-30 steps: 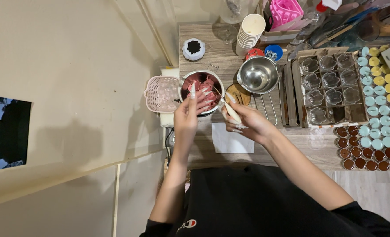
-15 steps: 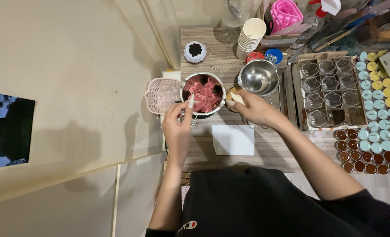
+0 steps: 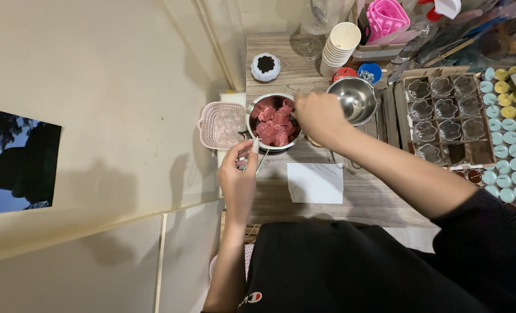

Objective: The person prepares candle materials by placing wax chunks into a pot, stirs the material with a tool, and organizes various candle containers on a workspace.

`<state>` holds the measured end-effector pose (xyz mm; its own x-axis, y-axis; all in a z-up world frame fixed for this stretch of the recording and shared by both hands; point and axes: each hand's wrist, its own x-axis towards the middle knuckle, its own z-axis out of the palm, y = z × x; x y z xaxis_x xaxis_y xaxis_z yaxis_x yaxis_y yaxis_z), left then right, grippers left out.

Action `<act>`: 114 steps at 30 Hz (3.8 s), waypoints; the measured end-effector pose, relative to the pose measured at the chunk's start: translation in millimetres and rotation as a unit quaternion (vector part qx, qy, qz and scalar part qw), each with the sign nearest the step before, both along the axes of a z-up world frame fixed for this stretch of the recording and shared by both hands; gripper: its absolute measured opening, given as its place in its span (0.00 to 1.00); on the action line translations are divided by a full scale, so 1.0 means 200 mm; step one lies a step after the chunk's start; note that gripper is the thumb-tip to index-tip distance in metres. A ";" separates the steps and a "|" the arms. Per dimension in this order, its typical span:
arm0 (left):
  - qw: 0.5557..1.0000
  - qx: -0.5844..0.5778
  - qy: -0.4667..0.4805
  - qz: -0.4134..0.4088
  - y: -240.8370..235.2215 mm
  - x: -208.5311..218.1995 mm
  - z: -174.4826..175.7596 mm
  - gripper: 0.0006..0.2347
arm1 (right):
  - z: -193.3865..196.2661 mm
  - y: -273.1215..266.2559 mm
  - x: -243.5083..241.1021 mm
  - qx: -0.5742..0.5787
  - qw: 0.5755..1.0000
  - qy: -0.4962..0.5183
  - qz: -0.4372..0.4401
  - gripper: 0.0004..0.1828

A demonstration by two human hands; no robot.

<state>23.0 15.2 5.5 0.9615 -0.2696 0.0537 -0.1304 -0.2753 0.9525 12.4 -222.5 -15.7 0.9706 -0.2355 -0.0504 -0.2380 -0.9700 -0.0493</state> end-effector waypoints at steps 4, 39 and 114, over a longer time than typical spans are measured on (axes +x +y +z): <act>1.000 0.007 0.015 -0.003 0.01 -0.01 -0.01 0.09 | -0.15 0.01 0.07 0.024 1.000 -0.007 0.017 0.20; 0.923 0.368 0.006 -0.114 -0.02 -0.06 -0.29 0.36 | -1.29 0.08 -0.29 0.760 0.510 -0.162 -0.368 0.26; 0.995 0.008 0.083 -0.051 0.01 -0.11 -0.10 0.23 | -0.53 0.15 -0.71 0.333 0.899 -0.230 -0.168 0.09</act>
